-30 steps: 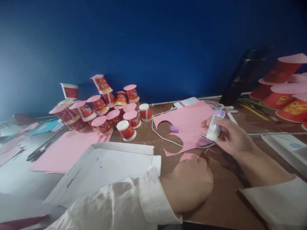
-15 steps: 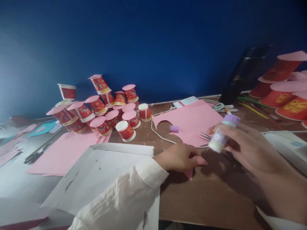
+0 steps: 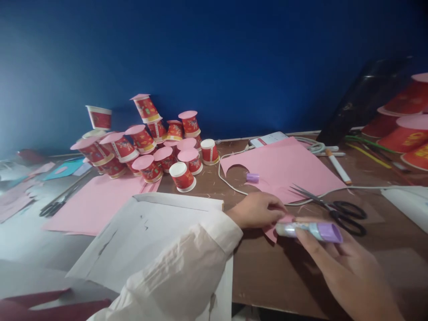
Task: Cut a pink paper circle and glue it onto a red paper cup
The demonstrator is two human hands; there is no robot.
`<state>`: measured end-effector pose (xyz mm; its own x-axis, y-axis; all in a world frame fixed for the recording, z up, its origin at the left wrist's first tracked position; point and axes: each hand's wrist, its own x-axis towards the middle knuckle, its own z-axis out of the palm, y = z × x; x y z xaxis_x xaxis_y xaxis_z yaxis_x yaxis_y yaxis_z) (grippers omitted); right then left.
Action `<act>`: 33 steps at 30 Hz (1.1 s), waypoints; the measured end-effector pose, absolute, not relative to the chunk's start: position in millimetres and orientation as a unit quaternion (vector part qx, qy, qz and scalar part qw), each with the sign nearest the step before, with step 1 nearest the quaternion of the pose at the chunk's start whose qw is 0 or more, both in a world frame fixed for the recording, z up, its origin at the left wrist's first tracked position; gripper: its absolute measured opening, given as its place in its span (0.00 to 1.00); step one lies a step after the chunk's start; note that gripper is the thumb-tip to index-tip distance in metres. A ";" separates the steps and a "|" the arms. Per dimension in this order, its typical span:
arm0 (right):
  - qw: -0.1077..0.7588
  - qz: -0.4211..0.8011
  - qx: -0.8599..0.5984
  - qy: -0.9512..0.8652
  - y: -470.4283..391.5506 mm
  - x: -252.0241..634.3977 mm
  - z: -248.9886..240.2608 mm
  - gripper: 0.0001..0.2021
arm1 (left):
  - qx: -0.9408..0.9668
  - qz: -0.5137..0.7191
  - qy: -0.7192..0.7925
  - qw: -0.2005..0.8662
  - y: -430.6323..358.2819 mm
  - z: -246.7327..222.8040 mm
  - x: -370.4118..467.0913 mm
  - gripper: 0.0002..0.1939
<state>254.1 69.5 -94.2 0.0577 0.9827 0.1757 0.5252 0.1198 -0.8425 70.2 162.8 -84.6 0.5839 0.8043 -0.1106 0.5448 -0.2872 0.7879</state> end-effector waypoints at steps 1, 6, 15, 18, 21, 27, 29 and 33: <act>0.398 0.260 -0.614 -0.630 68.8 253.4 -95.4 0.12 | 0.783 0.159 0.428 0.423 163.9 -85.6 70.3 0.13; 0.386 0.216 -0.623 -0.645 68.6 247.2 -92.8 0.11 | 0.760 0.162 0.439 0.451 165.7 -86.0 71.5 0.13; 0.361 0.201 -0.614 -0.673 68.4 239.9 -98.3 0.16 | 0.768 0.164 0.432 0.443 166.5 -87.2 70.9 0.12; 0.341 0.172 -0.620 -0.686 70.8 242.7 -102.9 0.19 | 0.779 0.167 0.429 0.426 165.7 -87.4 71.5 0.12; 0.333 0.147 -0.620 -0.696 72.8 244.9 -105.8 0.21 | 0.801 0.170 0.421 0.390 164.1 -87.1 72.1 0.11; 0.329 0.129 -0.598 -0.720 72.6 245.6 -107.1 0.19 | 0.835 0.170 0.416 0.316 159.0 -86.3 71.8 0.12; 0.338 0.123 -0.595 -0.719 72.1 244.3 -106.7 0.19 | 0.841 0.164 0.420 0.299 157.4 -85.5 71.3 0.12; 0.347 0.114 -0.589 -0.721 71.2 241.3 -106.8 0.18 | 0.842 0.166 0.422 0.291 157.9 -83.9 69.8 0.12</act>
